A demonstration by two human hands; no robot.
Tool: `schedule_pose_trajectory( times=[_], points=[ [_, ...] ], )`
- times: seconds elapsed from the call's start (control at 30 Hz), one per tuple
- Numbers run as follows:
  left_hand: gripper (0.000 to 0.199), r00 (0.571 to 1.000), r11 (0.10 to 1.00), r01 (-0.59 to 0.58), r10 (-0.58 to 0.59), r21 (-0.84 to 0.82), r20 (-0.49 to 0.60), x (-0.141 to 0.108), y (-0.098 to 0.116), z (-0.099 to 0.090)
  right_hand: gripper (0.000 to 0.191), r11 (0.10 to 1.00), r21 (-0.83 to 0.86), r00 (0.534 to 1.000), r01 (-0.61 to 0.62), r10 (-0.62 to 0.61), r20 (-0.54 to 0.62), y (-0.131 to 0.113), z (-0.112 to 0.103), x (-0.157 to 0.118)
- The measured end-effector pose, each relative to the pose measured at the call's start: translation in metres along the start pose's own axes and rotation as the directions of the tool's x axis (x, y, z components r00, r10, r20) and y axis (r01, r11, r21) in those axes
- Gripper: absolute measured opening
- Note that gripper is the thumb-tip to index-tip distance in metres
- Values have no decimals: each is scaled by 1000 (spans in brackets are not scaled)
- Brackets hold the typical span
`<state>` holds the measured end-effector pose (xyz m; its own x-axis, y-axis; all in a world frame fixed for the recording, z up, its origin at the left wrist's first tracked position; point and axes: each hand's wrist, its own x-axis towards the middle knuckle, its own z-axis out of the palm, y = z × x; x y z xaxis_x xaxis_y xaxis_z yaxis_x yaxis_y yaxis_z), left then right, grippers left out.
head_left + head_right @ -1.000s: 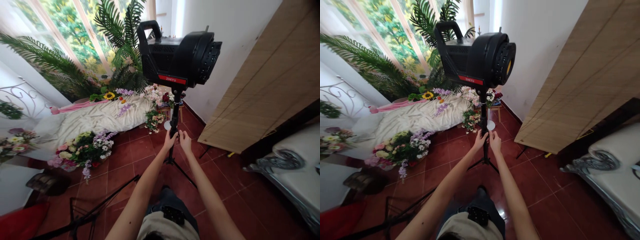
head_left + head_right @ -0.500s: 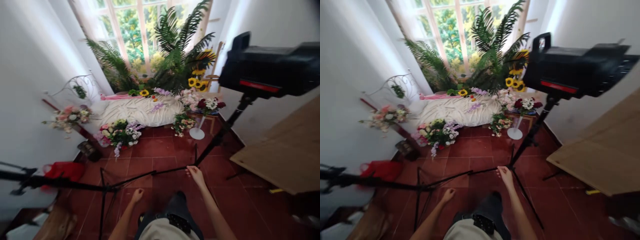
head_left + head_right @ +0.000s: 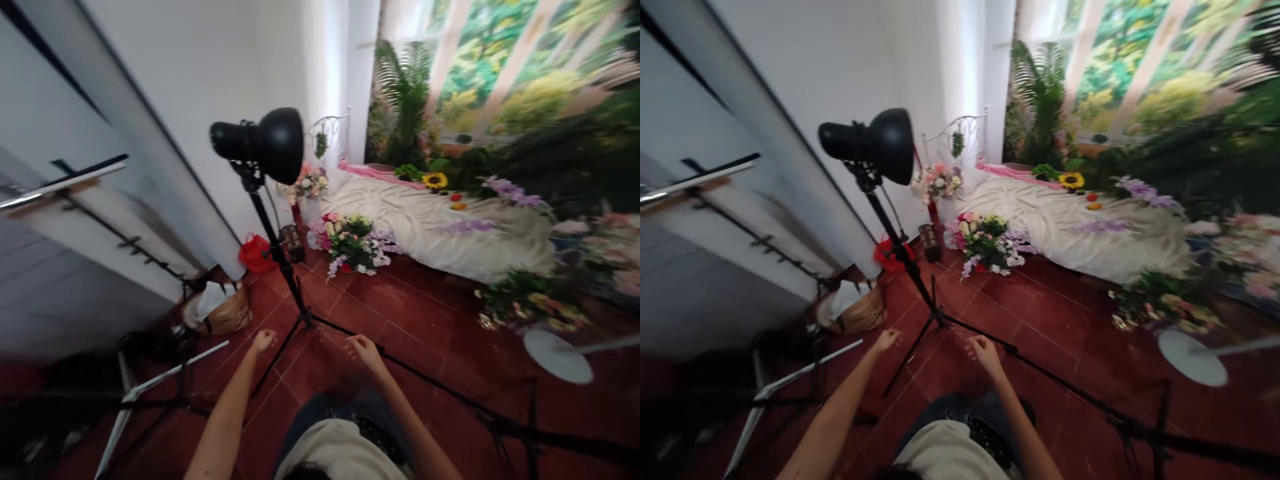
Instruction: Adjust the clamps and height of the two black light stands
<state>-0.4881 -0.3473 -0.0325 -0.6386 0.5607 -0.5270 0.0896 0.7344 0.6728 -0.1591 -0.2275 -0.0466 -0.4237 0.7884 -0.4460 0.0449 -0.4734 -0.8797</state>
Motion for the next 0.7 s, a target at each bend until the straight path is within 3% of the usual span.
schedule_pose_trajectory(
  times=[0.07,0.13,0.23,0.33,0.43,0.5,0.6,0.7],
  points=[
    [18,990,991,-116,121,-71,71,14,22,-20,29,999,-47,991,-10,16,135,-3,39,15],
    [20,962,954,-256,267,-154,54,22,49,-36,27,994,-108,969,2,25,247,-13,69,30],
    [30,888,848,-459,449,-266,-103,28,92,-55,26,981,-192,936,26,43,348,-45,103,55],
    [44,811,739,-584,518,-335,-271,33,131,-64,25,978,-209,911,18,70,406,-95,129,84],
    [51,755,645,-656,567,-393,-328,40,165,-61,25,988,-153,879,28,49,474,-149,152,115],
    [51,741,612,-670,580,-421,-338,48,183,-54,24,993,-103,862,63,-2,507,-179,168,136],
    [40,774,620,-631,538,-466,-333,63,203,-37,26,980,-122,878,154,-79,473,-205,187,167],
    [34,803,601,-596,430,-533,-413,78,213,-16,38,904,-333,907,268,-120,404,-214,200,195]
  ],
)
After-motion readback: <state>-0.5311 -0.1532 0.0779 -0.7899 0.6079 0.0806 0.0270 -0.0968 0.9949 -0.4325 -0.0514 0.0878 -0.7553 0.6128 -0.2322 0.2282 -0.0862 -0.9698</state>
